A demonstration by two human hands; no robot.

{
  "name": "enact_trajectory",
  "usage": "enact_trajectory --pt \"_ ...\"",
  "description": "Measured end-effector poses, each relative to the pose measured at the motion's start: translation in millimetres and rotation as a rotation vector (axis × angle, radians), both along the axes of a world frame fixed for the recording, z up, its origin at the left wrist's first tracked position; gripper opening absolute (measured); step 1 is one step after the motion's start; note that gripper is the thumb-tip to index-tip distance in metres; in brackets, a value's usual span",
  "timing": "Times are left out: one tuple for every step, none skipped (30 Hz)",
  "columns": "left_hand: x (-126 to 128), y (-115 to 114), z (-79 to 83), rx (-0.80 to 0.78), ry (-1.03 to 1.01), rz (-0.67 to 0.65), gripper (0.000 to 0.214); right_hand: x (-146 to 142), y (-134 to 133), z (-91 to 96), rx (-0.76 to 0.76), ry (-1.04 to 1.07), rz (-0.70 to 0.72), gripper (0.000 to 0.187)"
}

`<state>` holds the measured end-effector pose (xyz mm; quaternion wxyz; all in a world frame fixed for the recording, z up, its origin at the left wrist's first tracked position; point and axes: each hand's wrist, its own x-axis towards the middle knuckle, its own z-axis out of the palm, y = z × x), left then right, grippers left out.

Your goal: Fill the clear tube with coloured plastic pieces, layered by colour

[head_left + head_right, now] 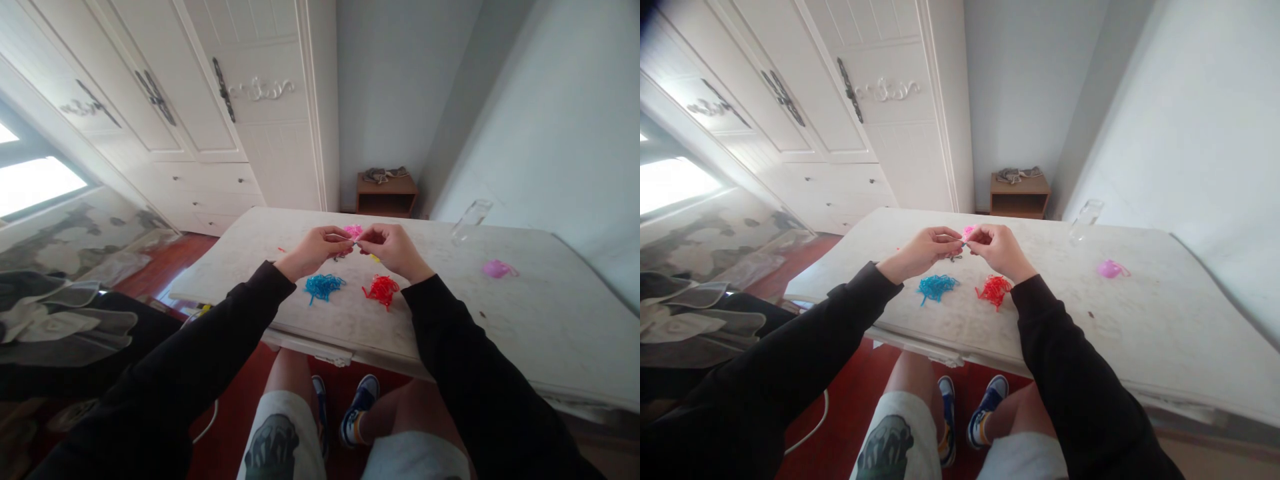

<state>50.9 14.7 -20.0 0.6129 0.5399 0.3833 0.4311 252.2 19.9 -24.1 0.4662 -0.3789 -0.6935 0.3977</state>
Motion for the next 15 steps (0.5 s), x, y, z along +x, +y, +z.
enact_trajectory --pt "0 1 -0.2 -0.009 0.002 0.004 0.035 1 1 0.3 0.015 -0.013 -0.058 0.014" --pt "-1 3 -0.7 -0.016 0.006 0.006 0.034 2 2 0.4 0.036 -0.026 -0.131 0.011" --pt "-2 7 -1.5 -0.018 0.010 0.011 0.033 4 3 0.5 0.059 -0.037 -0.212 0.009" --pt "-3 11 -2.8 -0.012 0.018 0.021 0.032 6 4 0.6 0.083 -0.046 -0.289 0.006" --pt "-3 17 -4.6 0.000 0.032 0.035 0.030 7 6 0.6 0.105 -0.054 -0.354 0.005" --pt "-4 25 -6.8 0.020 0.052 0.056 0.028 9 7 0.6 0.124 -0.062 -0.401 0.004" --pt "-3 34 -9.5 0.043 0.084 0.082 0.025 10 7 0.6 0.138 -0.070 -0.429 0.004" --pt "-2 45 -12.5 0.066 0.130 0.109 0.022 11 8 0.7 0.146 -0.079 -0.443 0.005" --pt "1 57 -15.6 0.089 0.188 0.140 0.021 11 8 0.7 0.150 -0.090 -0.447 0.005" --pt "4 68 -18.8 0.126 0.272 0.176 0.020 12 8 0.6 0.153 -0.103 -0.447 0.006" --pt "8 80 -21.7 0.178 0.366 0.206 0.019 12 8 0.5 0.153 -0.116 -0.447 0.006" --pt "13 91 -24.3 0.201 0.400 0.221 0.018 12 8 0.3 0.153 -0.128 -0.449 0.006" --pt "18 101 -26.5 0.219 0.421 0.231 0.018 12 8 -0.1 0.153 -0.139 -0.451 0.006" --pt "23 110 -28.0 0.241 0.446 0.235 0.017 12 8 -0.5 0.152 -0.148 -0.455 0.007" --pt "27 117 -29.0 0.261 0.468 0.238 0.016 11 8 -0.9 0.152 -0.156 -0.458 0.007"
